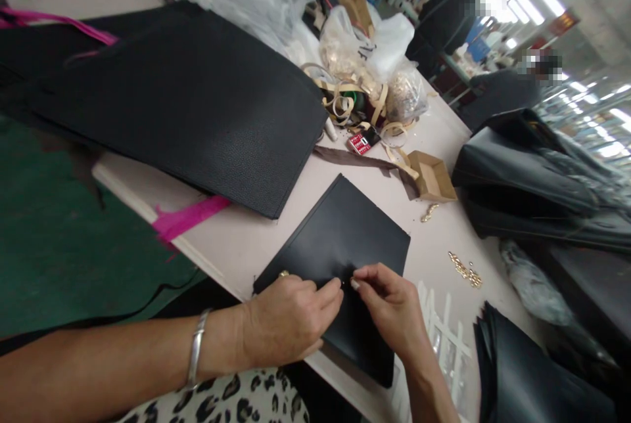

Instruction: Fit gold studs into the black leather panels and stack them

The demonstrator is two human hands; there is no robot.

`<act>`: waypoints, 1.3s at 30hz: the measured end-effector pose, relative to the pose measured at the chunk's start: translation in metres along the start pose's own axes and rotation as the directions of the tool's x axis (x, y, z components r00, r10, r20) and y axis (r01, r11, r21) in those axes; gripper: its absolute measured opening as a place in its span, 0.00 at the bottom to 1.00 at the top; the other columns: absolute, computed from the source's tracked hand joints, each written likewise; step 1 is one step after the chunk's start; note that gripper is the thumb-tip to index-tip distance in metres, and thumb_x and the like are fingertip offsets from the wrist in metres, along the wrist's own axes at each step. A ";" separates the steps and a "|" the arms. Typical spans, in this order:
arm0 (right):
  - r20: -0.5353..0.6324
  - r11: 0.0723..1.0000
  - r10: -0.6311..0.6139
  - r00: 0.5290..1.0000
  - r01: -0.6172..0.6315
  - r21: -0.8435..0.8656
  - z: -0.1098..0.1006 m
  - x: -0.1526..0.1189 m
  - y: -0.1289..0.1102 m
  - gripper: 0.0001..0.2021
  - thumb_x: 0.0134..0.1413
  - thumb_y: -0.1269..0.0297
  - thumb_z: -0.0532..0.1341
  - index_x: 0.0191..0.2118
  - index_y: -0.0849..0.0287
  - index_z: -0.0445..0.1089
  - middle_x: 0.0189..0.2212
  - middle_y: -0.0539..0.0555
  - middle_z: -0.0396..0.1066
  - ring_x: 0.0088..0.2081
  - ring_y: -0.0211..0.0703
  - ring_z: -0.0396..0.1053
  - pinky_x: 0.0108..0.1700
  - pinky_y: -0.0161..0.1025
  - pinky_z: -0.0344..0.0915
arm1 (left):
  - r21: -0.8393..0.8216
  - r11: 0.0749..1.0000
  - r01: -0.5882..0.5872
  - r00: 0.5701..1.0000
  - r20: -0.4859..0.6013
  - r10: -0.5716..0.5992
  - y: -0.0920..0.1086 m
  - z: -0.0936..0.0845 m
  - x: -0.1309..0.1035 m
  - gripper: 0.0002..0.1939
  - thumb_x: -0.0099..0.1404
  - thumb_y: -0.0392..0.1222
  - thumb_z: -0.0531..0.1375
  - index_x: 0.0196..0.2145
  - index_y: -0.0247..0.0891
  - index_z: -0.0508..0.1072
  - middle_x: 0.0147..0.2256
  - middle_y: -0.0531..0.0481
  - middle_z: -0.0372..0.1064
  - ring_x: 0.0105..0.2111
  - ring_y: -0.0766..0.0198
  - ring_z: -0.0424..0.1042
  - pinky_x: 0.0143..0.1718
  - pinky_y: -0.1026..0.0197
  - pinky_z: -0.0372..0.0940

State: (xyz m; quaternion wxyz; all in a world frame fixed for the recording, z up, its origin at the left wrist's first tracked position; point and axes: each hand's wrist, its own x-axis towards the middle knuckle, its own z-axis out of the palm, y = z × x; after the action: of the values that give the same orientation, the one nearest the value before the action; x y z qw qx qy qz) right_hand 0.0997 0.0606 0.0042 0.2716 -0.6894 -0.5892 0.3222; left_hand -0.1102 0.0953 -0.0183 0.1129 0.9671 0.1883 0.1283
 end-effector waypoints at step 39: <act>0.197 0.952 0.305 0.932 -0.296 -0.076 0.000 0.033 -0.018 0.13 0.42 0.72 0.69 0.38 0.57 0.74 0.24 0.44 0.71 0.24 0.34 0.67 0.26 0.31 0.60 | 0.015 1.000 0.028 0.999 0.032 -0.028 -0.002 0.013 -0.005 0.26 0.60 0.30 0.53 0.56 0.33 0.72 0.55 0.38 0.73 0.33 0.54 0.79 0.30 0.53 0.73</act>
State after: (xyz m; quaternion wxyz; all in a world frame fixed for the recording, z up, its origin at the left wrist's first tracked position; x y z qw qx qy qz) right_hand 0.0914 0.0959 0.0135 0.1411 -0.7401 -0.5090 0.4163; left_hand -0.1115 0.0932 -0.0324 0.1109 0.9671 0.2008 0.1099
